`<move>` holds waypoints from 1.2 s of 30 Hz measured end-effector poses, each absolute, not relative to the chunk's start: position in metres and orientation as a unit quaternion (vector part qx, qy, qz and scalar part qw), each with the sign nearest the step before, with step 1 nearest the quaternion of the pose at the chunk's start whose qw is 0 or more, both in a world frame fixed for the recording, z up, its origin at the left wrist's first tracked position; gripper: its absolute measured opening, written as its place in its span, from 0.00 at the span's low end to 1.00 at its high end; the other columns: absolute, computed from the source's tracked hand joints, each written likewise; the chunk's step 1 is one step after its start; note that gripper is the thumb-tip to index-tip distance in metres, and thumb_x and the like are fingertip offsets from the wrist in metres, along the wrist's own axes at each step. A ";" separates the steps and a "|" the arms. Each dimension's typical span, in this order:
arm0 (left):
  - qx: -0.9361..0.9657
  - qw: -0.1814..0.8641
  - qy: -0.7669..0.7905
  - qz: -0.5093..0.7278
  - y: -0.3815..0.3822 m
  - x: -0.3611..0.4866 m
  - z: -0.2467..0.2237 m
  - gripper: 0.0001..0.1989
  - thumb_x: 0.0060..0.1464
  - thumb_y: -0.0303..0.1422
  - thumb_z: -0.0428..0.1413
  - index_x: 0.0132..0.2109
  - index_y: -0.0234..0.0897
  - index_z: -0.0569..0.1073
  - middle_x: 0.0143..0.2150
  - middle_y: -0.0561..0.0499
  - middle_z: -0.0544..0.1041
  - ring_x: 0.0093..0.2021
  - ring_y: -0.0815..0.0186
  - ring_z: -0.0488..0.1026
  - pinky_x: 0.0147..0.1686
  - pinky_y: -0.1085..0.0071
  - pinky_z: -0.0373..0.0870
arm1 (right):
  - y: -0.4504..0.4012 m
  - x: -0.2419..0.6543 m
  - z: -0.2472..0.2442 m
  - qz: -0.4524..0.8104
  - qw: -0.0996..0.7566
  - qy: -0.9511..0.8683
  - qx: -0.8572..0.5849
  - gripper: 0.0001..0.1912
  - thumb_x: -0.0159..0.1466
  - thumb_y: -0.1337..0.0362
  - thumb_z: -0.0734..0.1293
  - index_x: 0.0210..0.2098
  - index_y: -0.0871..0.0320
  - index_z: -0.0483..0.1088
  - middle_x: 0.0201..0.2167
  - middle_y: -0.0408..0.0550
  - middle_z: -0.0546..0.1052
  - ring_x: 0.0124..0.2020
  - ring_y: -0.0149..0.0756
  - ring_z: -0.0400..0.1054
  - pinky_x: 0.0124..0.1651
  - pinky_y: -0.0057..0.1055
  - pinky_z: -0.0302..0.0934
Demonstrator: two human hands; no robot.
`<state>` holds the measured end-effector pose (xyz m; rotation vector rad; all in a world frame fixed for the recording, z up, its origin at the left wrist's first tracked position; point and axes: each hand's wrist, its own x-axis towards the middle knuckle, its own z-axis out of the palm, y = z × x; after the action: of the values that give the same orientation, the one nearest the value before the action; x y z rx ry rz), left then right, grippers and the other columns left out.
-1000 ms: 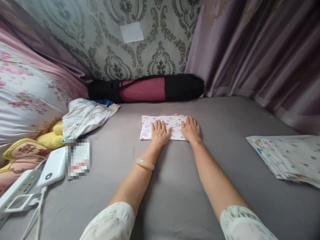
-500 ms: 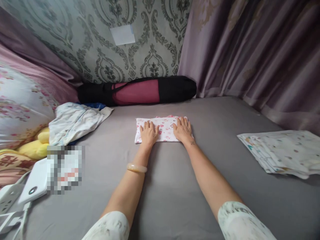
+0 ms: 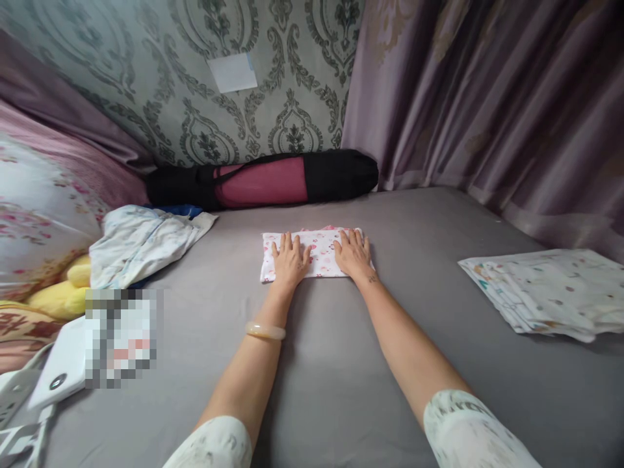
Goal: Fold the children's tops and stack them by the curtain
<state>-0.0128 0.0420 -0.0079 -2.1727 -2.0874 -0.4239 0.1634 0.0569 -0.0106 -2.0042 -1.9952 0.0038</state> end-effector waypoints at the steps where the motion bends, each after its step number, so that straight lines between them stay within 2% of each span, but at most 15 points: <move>1: -0.717 0.050 -0.681 -0.140 0.043 -0.012 -0.009 0.30 0.66 0.45 0.37 0.66 0.33 0.61 0.70 0.39 0.55 0.71 0.53 0.48 0.67 0.48 0.45 | 0.056 0.162 -0.009 -0.002 0.160 -0.697 -0.699 0.28 0.72 0.56 0.51 0.66 0.63 0.58 0.68 0.60 0.57 0.69 0.51 0.44 0.67 0.51 0.36; 4: -0.731 0.055 -0.664 -0.150 0.046 -0.007 -0.009 0.29 0.66 0.44 0.36 0.66 0.33 0.60 0.71 0.40 0.54 0.72 0.54 0.47 0.68 0.48 0.42 | 0.055 0.155 -0.004 -0.010 0.171 -0.710 -0.683 0.28 0.72 0.57 0.50 0.67 0.64 0.56 0.68 0.60 0.56 0.70 0.50 0.43 0.68 0.51 0.34; 11: -0.758 0.039 -0.635 -0.141 0.055 0.002 -0.006 0.27 0.66 0.38 0.36 0.68 0.36 0.58 0.71 0.45 0.54 0.72 0.56 0.44 0.68 0.48 0.40 | 0.057 0.126 0.000 0.021 0.154 -0.787 -0.597 0.27 0.71 0.61 0.49 0.67 0.60 0.56 0.70 0.52 0.53 0.71 0.44 0.40 0.69 0.48 0.29; 17: -0.766 -0.018 -0.636 -0.093 0.062 -0.003 -0.016 0.27 0.67 0.37 0.35 0.68 0.38 0.58 0.70 0.46 0.56 0.70 0.56 0.51 0.68 0.47 0.42 | 0.058 0.123 -0.008 0.034 0.131 -0.793 -0.595 0.27 0.71 0.61 0.49 0.67 0.59 0.57 0.70 0.50 0.54 0.70 0.43 0.44 0.69 0.48 0.33; 22: -0.762 -0.020 -0.638 -0.108 0.060 -0.003 -0.014 0.26 0.66 0.38 0.36 0.68 0.38 0.59 0.70 0.46 0.56 0.70 0.55 0.51 0.67 0.47 0.43 | 0.059 0.123 -0.007 0.038 0.129 -0.793 -0.595 0.27 0.71 0.61 0.49 0.67 0.59 0.57 0.70 0.51 0.54 0.70 0.44 0.43 0.69 0.49 0.34; 27: -0.732 0.031 -0.658 -0.172 0.057 -0.004 -0.009 0.26 0.65 0.35 0.38 0.69 0.39 0.57 0.71 0.47 0.55 0.72 0.57 0.46 0.68 0.50 0.41 | 0.057 0.118 -0.002 0.031 0.146 -0.800 -0.581 0.27 0.71 0.62 0.50 0.68 0.59 0.55 0.70 0.50 0.53 0.71 0.43 0.41 0.69 0.48 0.31; 32: -0.723 -0.019 -0.678 -0.130 0.058 -0.010 -0.012 0.25 0.66 0.37 0.38 0.66 0.40 0.61 0.70 0.46 0.58 0.71 0.54 0.50 0.67 0.46 0.44 | 0.056 0.114 -0.004 0.050 0.128 -0.810 -0.571 0.27 0.71 0.61 0.49 0.67 0.59 0.56 0.70 0.49 0.54 0.70 0.44 0.44 0.69 0.49 0.33; 36: -0.726 -0.013 -0.675 -0.130 0.059 -0.011 -0.011 0.25 0.66 0.37 0.38 0.65 0.38 0.63 0.69 0.45 0.59 0.70 0.52 0.51 0.67 0.46 0.45 | 0.059 0.114 -0.005 0.052 0.126 -0.807 -0.574 0.27 0.71 0.61 0.49 0.67 0.58 0.56 0.69 0.49 0.55 0.70 0.45 0.45 0.69 0.50 0.35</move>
<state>-0.0113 0.0591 -0.0107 -2.2990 -2.1399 -0.4128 0.1139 0.0590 -0.0049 -1.6721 -2.3497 0.1521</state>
